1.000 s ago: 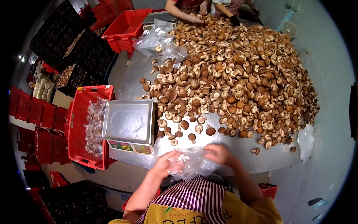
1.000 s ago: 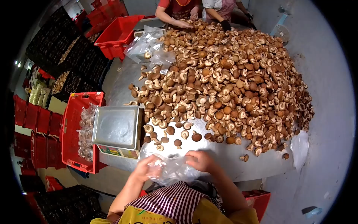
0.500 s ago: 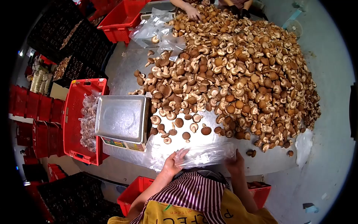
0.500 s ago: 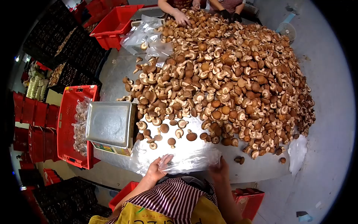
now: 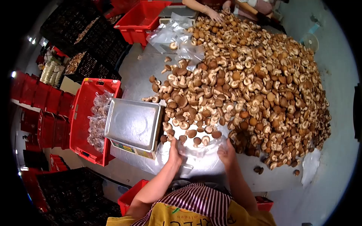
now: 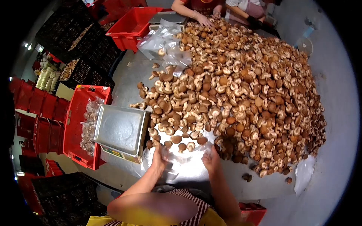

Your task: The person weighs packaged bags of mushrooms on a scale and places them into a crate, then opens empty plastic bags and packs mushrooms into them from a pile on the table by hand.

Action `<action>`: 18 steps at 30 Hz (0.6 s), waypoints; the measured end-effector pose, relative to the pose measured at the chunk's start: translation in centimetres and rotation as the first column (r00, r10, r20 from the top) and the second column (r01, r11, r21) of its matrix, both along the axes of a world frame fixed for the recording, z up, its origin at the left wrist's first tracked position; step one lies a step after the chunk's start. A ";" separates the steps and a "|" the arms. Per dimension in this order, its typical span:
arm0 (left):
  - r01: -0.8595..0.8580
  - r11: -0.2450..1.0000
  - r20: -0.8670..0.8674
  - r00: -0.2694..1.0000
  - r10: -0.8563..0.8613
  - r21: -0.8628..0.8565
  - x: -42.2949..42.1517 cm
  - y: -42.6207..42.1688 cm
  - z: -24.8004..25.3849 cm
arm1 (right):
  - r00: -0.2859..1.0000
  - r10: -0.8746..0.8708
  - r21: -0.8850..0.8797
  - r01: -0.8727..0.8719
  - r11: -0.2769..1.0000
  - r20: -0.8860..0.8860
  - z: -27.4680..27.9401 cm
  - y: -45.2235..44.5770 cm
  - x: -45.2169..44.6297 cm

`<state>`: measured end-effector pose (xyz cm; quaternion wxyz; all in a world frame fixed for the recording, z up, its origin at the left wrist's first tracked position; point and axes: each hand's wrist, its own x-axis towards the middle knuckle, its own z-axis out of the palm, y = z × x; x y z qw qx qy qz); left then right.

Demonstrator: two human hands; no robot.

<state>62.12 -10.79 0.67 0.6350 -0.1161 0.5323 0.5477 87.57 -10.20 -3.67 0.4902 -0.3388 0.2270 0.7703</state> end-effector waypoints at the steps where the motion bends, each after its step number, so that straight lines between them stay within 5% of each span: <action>1: 0.022 0.998 -0.071 0.997 -0.017 0.067 -0.5 2.5 -1.3 | 0.999 0.023 0.010 -0.023 1.000 0.043 -0.5 2.7 -0.6; 4: 0.198 0.954 -0.097 0.979 -0.181 0.227 -2.8 8.9 -1.6 | 0.954 0.048 0.024 -0.057 0.998 0.295 2.2 9.9 -3.3; 6: 0.175 0.967 -0.101 0.982 -0.158 0.185 -3.3 13.5 -2.3 | 0.956 0.041 0.014 -0.048 0.999 0.291 3.4 13.1 -3.4; 8: 0.245 0.961 -0.112 0.966 -0.232 0.125 -2.7 15.4 -2.5 | 0.864 0.149 -0.092 -0.119 0.989 0.482 5.4 15.3 -3.1; 10: 0.300 0.933 -0.070 0.954 -0.292 0.199 -2.3 14.9 -1.0 | 0.964 0.098 0.220 -0.155 0.963 0.247 2.8 15.3 0.1; 12: 0.132 0.962 0.043 0.988 -0.147 0.240 -3.2 14.8 -0.6 | 0.932 0.198 0.353 -0.303 0.885 0.304 3.0 16.9 0.0; 13: 0.186 0.968 0.034 0.980 -0.195 0.169 -4.1 15.5 -2.1 | 0.933 0.198 0.357 -0.303 0.884 0.300 2.8 17.4 -0.4; 15: 0.322 0.941 -0.040 0.947 -0.320 0.101 -3.8 16.1 -1.9 | 0.510 0.452 -0.050 -0.621 0.782 0.732 5.8 17.9 -1.9; 17: 0.549 0.824 -0.130 0.835 -0.534 0.142 -3.8 15.5 1.6 | 0.512 0.391 0.116 -0.706 0.698 0.765 8.6 17.1 -0.7; 18: 0.497 0.842 -0.082 0.867 -0.492 0.210 -4.3 15.5 0.9 | 0.479 0.482 0.079 -0.765 0.639 0.734 7.3 18.1 0.0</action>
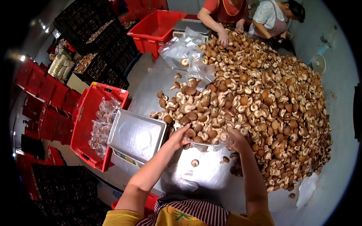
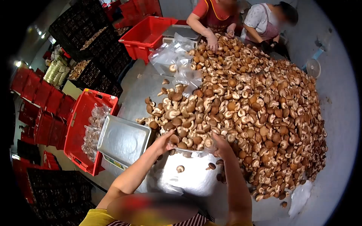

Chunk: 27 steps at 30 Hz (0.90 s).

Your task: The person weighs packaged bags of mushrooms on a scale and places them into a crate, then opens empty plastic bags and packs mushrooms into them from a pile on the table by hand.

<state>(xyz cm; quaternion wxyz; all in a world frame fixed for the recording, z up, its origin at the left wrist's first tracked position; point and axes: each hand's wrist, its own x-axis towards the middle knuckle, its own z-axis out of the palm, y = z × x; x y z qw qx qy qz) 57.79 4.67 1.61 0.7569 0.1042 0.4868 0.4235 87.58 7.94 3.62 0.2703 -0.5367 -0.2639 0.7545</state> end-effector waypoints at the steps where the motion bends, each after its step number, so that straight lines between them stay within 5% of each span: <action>1: -0.011 0.999 0.079 0.997 0.015 -0.051 -1.1 0.8 -1.2 | 0.996 0.094 -0.059 -0.094 0.994 -0.010 -1.3 1.1 0.7; 2: -0.017 0.994 0.158 0.987 0.035 -0.110 -2.0 1.3 -2.2 | 0.981 0.190 -0.111 -0.192 0.975 -0.024 -2.6 2.1 1.5; 3: -0.106 0.990 0.143 0.983 0.118 -0.093 -0.4 1.7 -0.7 | 0.969 0.177 -0.091 -0.163 0.982 0.173 -1.0 2.1 -1.1; 4: -0.048 0.997 0.065 0.997 0.051 -0.054 0.1 2.3 -1.6 | 0.919 0.148 -0.058 -0.136 0.989 0.365 1.0 2.0 -3.0; 6: 0.174 0.983 -0.127 0.976 -0.179 -0.051 0.6 2.2 1.9 | 0.899 0.209 0.005 -0.228 0.974 0.385 2.1 0.9 -2.8; 9: 0.271 0.963 0.071 0.960 -0.269 -0.012 -1.9 3.5 3.2 | 0.937 0.341 0.064 -0.346 0.936 0.076 -1.0 2.3 -0.4; 10: 0.168 0.985 0.121 0.979 -0.163 -0.031 -0.8 3.4 4.6 | 0.922 0.386 0.055 -0.385 0.921 -0.014 -2.0 2.9 0.1; 12: 0.191 0.981 -0.284 0.942 -0.179 0.015 1.3 5.0 0.6 | 0.805 0.233 -0.057 -0.241 0.969 0.545 6.4 2.1 -6.1; 13: 0.170 0.984 -0.244 0.958 -0.152 0.053 2.0 5.4 -1.4 | 0.677 0.219 0.051 -0.355 0.933 0.703 2.5 3.0 -6.4; 15: 0.237 0.972 -0.161 0.959 -0.234 0.000 2.9 4.3 1.2 | 0.801 0.108 0.199 -0.273 0.941 0.590 2.4 1.3 -6.1; 16: 0.308 0.950 -0.209 0.934 -0.290 0.060 2.1 4.3 -2.2 | 0.822 0.101 0.222 -0.266 0.938 0.560 2.5 0.8 -5.9; 18: 0.375 0.920 -0.316 0.892 -0.323 0.117 3.3 1.4 0.4 | 0.831 0.107 0.322 -0.326 0.889 0.546 -0.2 -1.2 -5.4; 19: 0.397 0.913 -0.354 0.870 -0.343 0.090 4.1 0.1 3.7 | 0.822 0.175 0.276 -0.371 0.887 0.543 3.2 -2.7 -5.7; 20: 0.377 0.918 -0.310 0.893 -0.326 0.122 4.7 -0.7 3.8 | 0.749 0.119 0.321 -0.415 0.851 0.652 2.6 -4.0 -5.9; 22: 0.397 0.901 -0.370 0.875 -0.313 0.174 5.3 -3.1 4.2 | 0.814 0.070 0.392 -0.351 0.850 0.577 2.2 -6.4 -4.6; 24: 0.465 0.802 -0.427 0.854 -0.297 0.373 5.6 -5.3 3.5 | 0.851 0.090 0.422 -0.345 0.838 0.517 3.7 -8.6 -3.4; 27: 0.654 0.636 -0.656 0.696 -0.293 0.409 5.2 -9.4 5.4 | 0.890 0.101 0.546 -0.358 0.757 0.444 3.3 -12.5 -0.8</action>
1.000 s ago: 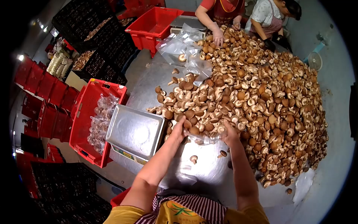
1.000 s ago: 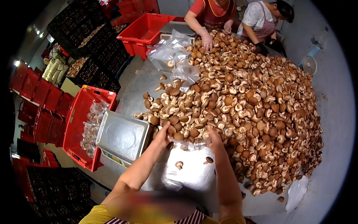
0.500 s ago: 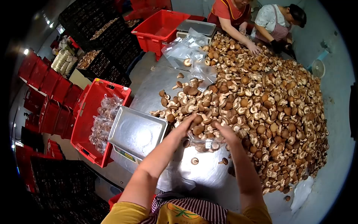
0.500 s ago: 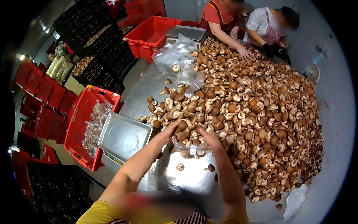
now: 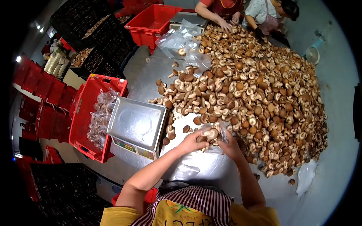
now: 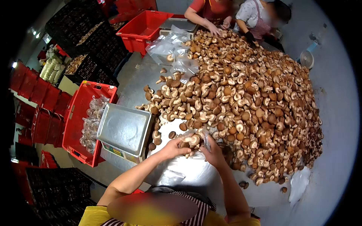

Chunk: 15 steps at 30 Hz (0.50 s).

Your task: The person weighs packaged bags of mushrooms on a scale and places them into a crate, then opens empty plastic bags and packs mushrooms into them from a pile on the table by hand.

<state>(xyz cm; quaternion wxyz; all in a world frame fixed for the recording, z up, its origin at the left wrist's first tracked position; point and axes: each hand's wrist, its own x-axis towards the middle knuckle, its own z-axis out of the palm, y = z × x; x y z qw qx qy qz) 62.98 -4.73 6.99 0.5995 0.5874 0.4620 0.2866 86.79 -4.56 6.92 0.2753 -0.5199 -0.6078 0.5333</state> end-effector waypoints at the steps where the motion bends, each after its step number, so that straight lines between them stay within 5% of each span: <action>1: 0.057 0.993 -0.113 0.993 -0.046 0.100 -0.1 -1.0 1.0 | 0.998 -0.011 0.034 0.013 0.999 -0.054 0.1 -1.5 0.5; 3: -0.033 0.997 0.143 0.989 0.043 -0.075 -0.4 -2.5 0.9 | 0.994 -0.026 0.065 0.033 0.997 -0.106 0.6 -3.8 1.0; 5: -0.182 0.955 0.225 0.945 0.236 -0.236 -0.7 -3.4 -0.1 | 0.951 -0.217 -0.232 0.165 0.959 -0.220 -1.2 -5.2 2.0; 8: -0.342 0.919 0.374 0.840 0.394 -0.198 -0.4 -4.1 -1.8 | 0.945 -0.237 -0.136 0.210 0.968 -0.226 -1.9 -6.3 2.1; 11: -0.397 0.918 0.332 0.863 0.380 -0.017 -0.5 -5.5 2.0 | 0.909 -0.329 -0.209 0.280 0.937 -0.257 2.9 -7.0 1.2; 13: -0.378 0.925 0.295 0.880 0.372 -0.041 -1.4 -6.7 5.0 | 0.797 -0.355 -0.118 0.343 0.932 -0.489 5.0 -7.8 1.0; 15: -0.453 0.891 0.200 0.877 0.437 0.040 -2.2 -7.5 5.4 | 0.800 -0.375 -0.119 0.363 0.924 -0.468 5.7 -8.2 1.2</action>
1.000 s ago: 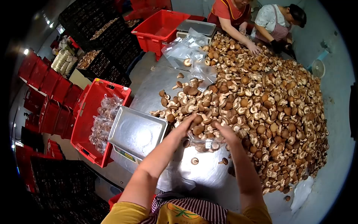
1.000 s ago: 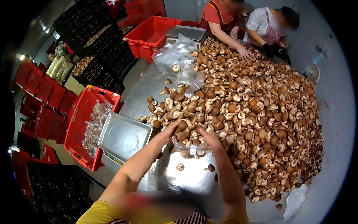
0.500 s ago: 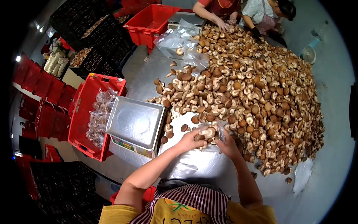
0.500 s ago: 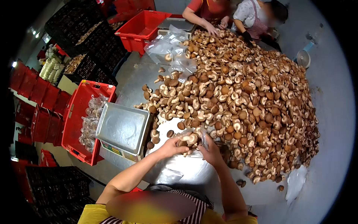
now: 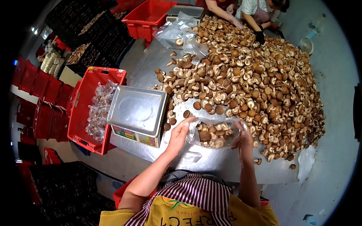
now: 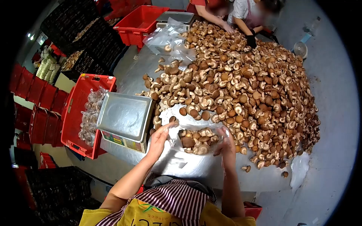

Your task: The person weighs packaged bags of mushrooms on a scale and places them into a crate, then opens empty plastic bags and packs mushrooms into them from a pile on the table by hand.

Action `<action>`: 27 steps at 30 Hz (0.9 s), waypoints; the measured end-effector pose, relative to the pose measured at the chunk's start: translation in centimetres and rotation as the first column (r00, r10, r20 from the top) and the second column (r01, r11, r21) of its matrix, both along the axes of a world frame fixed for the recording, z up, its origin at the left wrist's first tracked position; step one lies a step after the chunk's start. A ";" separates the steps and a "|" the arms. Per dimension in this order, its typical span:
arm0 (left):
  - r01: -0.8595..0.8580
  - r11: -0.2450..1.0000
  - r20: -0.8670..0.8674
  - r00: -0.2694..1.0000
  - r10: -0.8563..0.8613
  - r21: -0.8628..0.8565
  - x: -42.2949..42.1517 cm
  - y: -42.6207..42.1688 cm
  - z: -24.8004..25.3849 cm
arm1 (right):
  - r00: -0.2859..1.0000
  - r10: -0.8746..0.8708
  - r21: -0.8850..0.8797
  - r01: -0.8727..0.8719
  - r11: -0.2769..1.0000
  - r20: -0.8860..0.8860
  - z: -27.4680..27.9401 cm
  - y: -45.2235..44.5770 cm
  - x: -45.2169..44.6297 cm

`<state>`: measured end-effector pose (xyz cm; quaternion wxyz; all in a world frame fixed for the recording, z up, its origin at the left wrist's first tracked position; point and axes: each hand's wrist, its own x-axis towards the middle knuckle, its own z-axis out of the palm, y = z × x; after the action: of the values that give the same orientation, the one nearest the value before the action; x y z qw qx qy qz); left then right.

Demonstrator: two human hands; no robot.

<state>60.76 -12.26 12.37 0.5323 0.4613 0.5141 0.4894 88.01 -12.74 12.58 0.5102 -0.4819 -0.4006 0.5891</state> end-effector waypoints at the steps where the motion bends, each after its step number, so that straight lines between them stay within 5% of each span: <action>1: -0.027 0.998 -0.049 0.998 0.025 -0.050 -0.6 -0.1 -0.7 | 0.997 -0.006 -0.018 0.007 1.000 0.070 -0.7 0.0 0.3; 4: -0.066 0.982 -0.149 0.988 0.040 -0.176 -2.0 -0.1 -8.4 | 0.994 -0.010 -0.061 0.017 0.998 0.113 -3.4 -0.8 0.8; 6: -0.103 0.990 -0.281 0.957 0.073 -0.093 -2.0 -0.5 -8.2 | 0.981 -0.036 -0.169 0.070 0.983 0.192 -4.4 -1.4 0.7; 10: -0.024 0.960 -0.315 0.947 -0.068 -0.279 -2.4 -0.1 -7.6 | 0.973 -0.138 -0.174 0.170 0.970 0.184 -5.1 -2.7 0.0; 12: 0.058 0.987 0.110 0.993 -0.042 -0.147 -1.8 0.5 -5.6 | 0.971 -0.175 -0.087 0.191 0.978 0.165 -5.1 -2.7 -0.4; 14: 0.171 0.985 0.170 0.970 -0.172 0.020 -2.2 1.4 -0.2 | 0.959 -0.196 0.040 0.192 0.981 0.207 -0.2 -2.1 -3.2; 16: 0.164 0.982 0.185 0.966 -0.180 0.098 -4.4 2.0 4.8 | 0.945 -0.237 0.216 0.189 0.958 0.224 5.7 -1.8 -6.6; 20: 0.024 0.970 0.179 0.981 -0.069 0.244 -12.3 3.7 10.8 | 0.981 -0.145 0.262 0.106 0.959 0.133 10.8 -0.7 -12.6; 27: -0.128 0.904 -0.143 0.969 0.202 0.407 -25.7 4.7 14.1 | 0.998 -0.011 0.283 -0.006 0.959 0.059 10.0 3.1 -25.8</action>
<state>35.05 -7.55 26.47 0.3359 0.5564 0.4886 0.5822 62.23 -9.65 22.57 0.5623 -0.4219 -0.4952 0.5105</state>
